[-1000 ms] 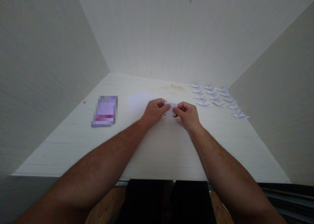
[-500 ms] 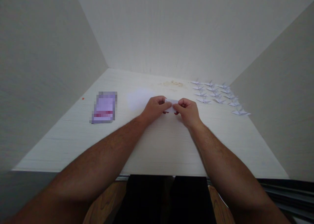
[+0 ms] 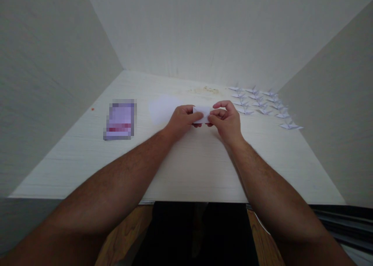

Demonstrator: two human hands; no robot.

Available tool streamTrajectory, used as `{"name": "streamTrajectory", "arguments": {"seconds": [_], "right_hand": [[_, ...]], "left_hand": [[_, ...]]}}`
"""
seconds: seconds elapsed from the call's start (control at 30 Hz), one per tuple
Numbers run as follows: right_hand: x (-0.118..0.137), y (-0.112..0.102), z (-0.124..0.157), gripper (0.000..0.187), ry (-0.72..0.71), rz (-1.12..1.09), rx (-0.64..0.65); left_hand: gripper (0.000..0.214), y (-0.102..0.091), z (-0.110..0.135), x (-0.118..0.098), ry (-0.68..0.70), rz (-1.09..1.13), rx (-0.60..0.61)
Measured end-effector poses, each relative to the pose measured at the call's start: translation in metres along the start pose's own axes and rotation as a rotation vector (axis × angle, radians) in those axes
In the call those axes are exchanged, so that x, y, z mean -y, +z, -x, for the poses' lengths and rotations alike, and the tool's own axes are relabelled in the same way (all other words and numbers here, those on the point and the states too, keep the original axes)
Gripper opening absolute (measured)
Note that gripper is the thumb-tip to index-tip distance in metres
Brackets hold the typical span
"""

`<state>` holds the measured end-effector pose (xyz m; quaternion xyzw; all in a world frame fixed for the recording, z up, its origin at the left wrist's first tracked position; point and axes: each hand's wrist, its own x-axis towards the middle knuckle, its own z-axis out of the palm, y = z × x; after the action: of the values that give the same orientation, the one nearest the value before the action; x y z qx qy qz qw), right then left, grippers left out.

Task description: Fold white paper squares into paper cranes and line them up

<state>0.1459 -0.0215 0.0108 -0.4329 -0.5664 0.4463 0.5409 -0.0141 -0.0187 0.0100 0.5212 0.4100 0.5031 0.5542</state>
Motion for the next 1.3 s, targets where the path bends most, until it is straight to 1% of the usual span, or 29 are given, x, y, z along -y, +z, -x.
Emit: {"name": "streamTrajectory", "arguments": {"seconds": [0.1,0.23,0.4,0.53,0.63,0.73,0.83,0.93,1.07,1.3], "right_hand": [[0.0031,0.001,0.0019,0.017,-0.054,0.048,-0.012],[0.0056,0.0024,0.003,0.008,-0.068,0.066,-0.002],[0.0038,0.0018,0.0012,0.005,-0.085,0.048,0.005],[0.002,0.0016,0.0009,0.005,-0.094,0.047,0.016],[0.0022,0.0018,0.0012,0.014,-0.064,0.016,0.004],[0.0024,0.0013,0.0003,0.025,0.023,-0.04,0.004],[0.0022,0.0003,-0.001,0.026,0.09,-0.057,0.022],[0.0025,-0.0008,-0.0015,0.029,0.104,-0.063,0.01],[0.0037,-0.0029,-0.0012,0.017,0.127,0.066,0.038],[0.0058,-0.0047,0.0,0.012,0.071,0.203,0.073]], "left_hand": [[0.015,0.0002,-0.0001,-0.0002,-0.005,-0.011,-0.005],[0.016,-0.0012,-0.0005,0.0006,-0.002,-0.043,0.003],[0.017,-0.0022,-0.0013,0.0024,-0.009,-0.02,0.032],[0.016,-0.0008,-0.0006,0.0001,-0.023,-0.014,0.02],[0.014,0.0005,0.0009,-0.0029,-0.006,-0.047,-0.002],[0.014,0.0011,0.002,-0.0034,0.019,-0.107,-0.002],[0.013,0.0007,0.0021,-0.0009,0.031,-0.173,0.028],[0.013,-0.0001,0.0019,0.0009,0.044,-0.223,0.04],[0.013,-0.001,0.0021,-0.0003,0.07,-0.263,0.026],[0.012,-0.0025,0.0006,0.0002,0.065,-0.285,0.016]]}}
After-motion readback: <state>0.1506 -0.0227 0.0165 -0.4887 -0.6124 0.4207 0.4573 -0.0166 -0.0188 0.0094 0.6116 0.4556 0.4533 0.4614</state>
